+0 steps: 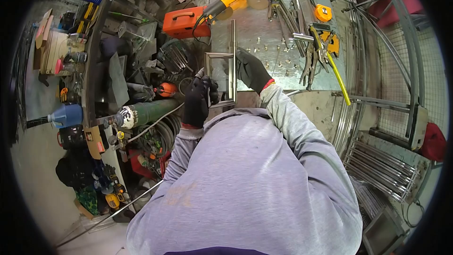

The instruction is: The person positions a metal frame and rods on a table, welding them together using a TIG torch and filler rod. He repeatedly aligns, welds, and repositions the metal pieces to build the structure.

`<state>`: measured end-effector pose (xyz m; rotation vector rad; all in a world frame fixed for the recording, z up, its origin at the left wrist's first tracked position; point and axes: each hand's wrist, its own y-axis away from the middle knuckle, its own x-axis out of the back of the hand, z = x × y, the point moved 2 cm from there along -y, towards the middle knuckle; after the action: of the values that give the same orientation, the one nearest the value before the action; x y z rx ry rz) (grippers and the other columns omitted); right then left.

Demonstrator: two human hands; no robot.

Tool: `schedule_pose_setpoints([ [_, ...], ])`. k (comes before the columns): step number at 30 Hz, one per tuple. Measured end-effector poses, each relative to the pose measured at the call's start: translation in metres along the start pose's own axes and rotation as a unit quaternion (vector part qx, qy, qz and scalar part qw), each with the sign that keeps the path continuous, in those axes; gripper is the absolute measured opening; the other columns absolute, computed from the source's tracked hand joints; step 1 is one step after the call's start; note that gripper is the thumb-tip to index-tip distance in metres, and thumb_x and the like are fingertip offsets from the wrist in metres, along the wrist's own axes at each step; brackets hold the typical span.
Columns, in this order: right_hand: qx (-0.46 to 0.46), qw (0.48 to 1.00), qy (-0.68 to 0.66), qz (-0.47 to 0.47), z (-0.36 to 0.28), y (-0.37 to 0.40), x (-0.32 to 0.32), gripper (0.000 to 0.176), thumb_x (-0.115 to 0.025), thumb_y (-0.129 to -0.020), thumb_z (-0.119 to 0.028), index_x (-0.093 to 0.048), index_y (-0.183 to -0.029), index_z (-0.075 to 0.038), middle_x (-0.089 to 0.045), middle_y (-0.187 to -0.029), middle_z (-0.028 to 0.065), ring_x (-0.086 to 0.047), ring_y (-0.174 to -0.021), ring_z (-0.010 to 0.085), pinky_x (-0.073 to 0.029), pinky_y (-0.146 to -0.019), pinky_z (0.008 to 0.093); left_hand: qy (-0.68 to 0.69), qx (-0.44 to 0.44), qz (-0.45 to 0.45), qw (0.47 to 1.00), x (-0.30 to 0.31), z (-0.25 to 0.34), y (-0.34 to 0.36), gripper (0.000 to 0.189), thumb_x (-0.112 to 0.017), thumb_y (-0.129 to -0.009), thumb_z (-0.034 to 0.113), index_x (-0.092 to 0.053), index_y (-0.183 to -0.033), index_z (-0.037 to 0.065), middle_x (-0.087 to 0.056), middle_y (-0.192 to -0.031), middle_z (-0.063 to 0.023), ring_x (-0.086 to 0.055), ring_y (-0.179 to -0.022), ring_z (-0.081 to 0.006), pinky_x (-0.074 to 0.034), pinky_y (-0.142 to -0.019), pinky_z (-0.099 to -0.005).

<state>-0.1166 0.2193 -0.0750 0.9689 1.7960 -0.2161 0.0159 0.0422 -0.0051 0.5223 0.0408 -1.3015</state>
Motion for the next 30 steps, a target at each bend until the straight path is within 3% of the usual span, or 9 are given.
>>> schedule_pose_setpoints([
  [11, 0.000, 0.984, 0.177, 0.031, -0.001, 0.002, -0.023, 0.064, -0.061, -0.104, -0.007, -0.039, -0.164, -0.003, -0.063, -0.140, 0.0113, -0.065, -0.123, 0.0222, -0.056, -0.106, 0.0416, 0.065, 0.022, 0.042, 0.997, 0.003, -0.001, -0.009, 0.033, -0.056, -0.111, 0.026, -0.058, -0.136, 0.004, -0.068, -0.095, -0.0029, -0.065, -0.076, -0.0108, -0.055, -0.066, -0.0293],
  [14, 0.012, 0.967, 0.251, 0.045, -0.016, -0.004, -0.029, 0.062, -0.062, -0.102, -0.006, -0.046, -0.161, -0.004, -0.069, -0.121, 0.0060, -0.067, -0.100, 0.0150, -0.057, -0.088, 0.0308, -0.203, -0.218, -0.078, 0.951, 0.008, 0.009, -0.012, 0.036, -0.053, -0.113, 0.033, -0.059, -0.132, 0.002, -0.074, -0.106, -0.0093, -0.073, -0.087, -0.0179, -0.060, -0.072, -0.0338],
  [16, 0.024, 0.936, 0.349, 0.036, -0.017, -0.010, -0.028, 0.054, -0.062, -0.100, -0.008, -0.056, -0.154, -0.006, -0.070, -0.103, 0.0012, -0.062, -0.081, 0.0099, -0.051, -0.072, 0.0268, -0.185, -0.148, -0.044, 0.971, 0.011, 0.014, -0.014, 0.036, -0.053, -0.114, 0.033, -0.060, -0.131, 0.002, -0.074, -0.105, -0.0093, -0.074, -0.088, -0.0180, -0.060, -0.073, -0.0340],
  [19, -0.017, 0.887, 0.462, 0.004, -0.020, -0.015, -0.035, 0.045, -0.063, -0.100, -0.014, -0.061, -0.145, -0.008, -0.068, -0.101, 0.0011, -0.061, -0.082, 0.0070, -0.049, -0.071, 0.0252, -0.130, -0.081, -0.024, 0.988, 0.018, 0.008, -0.030, 0.036, -0.052, -0.114, 0.032, -0.061, -0.132, 0.002, -0.074, -0.104, -0.0091, -0.075, -0.089, -0.0182, -0.062, -0.076, -0.0340],
  [21, -0.029, 0.851, 0.524, 0.023, -0.014, -0.026, -0.038, 0.038, -0.062, -0.098, -0.014, -0.064, -0.135, -0.007, -0.070, -0.100, 0.0105, -0.068, -0.086, 0.0190, -0.053, -0.075, 0.0348, -0.099, -0.084, -0.041, 0.991, 0.030, -0.010, -0.043, 0.035, -0.052, -0.114, 0.031, -0.061, -0.133, 0.002, -0.074, -0.104, -0.0090, -0.075, -0.090, -0.0183, -0.063, -0.077, -0.0338],
  [23, 0.185, 0.677, 0.711, 0.044, -0.008, -0.037, -0.036, 0.039, -0.059, -0.093, -0.009, -0.065, -0.132, -0.006, -0.070, -0.105, 0.0234, -0.070, -0.100, 0.0391, -0.054, -0.086, 0.0474, -0.008, 0.023, -0.009, 1.000, 0.038, -0.028, -0.053, 0.036, -0.056, -0.112, 0.034, -0.062, -0.134, 0.005, -0.073, -0.106, -0.0092, -0.075, -0.089, -0.0199, -0.065, -0.078, -0.0357],
  [24, 0.151, 0.672, 0.724, 0.040, -0.005, -0.042, -0.032, 0.042, -0.057, -0.091, -0.007, -0.066, -0.132, -0.009, -0.067, -0.115, 0.0293, -0.064, -0.112, 0.0504, -0.050, -0.095, 0.0546, -0.008, 0.024, -0.013, 1.000, 0.037, -0.031, -0.053, 0.036, -0.056, -0.112, 0.034, -0.062, -0.134, 0.005, -0.073, -0.106, -0.0092, -0.075, -0.089, -0.0199, -0.065, -0.078, -0.0357],
  [29, 0.068, 0.628, 0.775, 0.017, -0.003, -0.036, -0.029, 0.048, -0.062, -0.091, -0.004, -0.063, -0.139, -0.007, -0.065, -0.131, 0.0241, -0.064, -0.119, 0.0452, -0.052, -0.102, 0.0474, -0.003, 0.070, 0.001, 0.998, 0.031, -0.049, -0.035, 0.042, -0.054, -0.113, 0.038, -0.062, -0.138, 0.007, -0.071, -0.114, -0.0092, -0.074, -0.102, -0.0210, -0.066, -0.083, -0.0395],
  [30, 0.125, 0.606, 0.785, 0.028, -0.005, -0.032, -0.029, 0.048, -0.063, -0.091, -0.004, -0.063, -0.139, -0.007, -0.065, -0.132, 0.0235, -0.064, -0.119, 0.0449, -0.052, -0.102, 0.0472, 0.091, 0.130, 0.016, 0.987, 0.034, -0.055, -0.037, 0.047, -0.055, -0.112, 0.043, -0.060, -0.142, 0.006, -0.070, -0.116, -0.0084, -0.073, -0.104, -0.0224, -0.066, -0.087, -0.0422],
])
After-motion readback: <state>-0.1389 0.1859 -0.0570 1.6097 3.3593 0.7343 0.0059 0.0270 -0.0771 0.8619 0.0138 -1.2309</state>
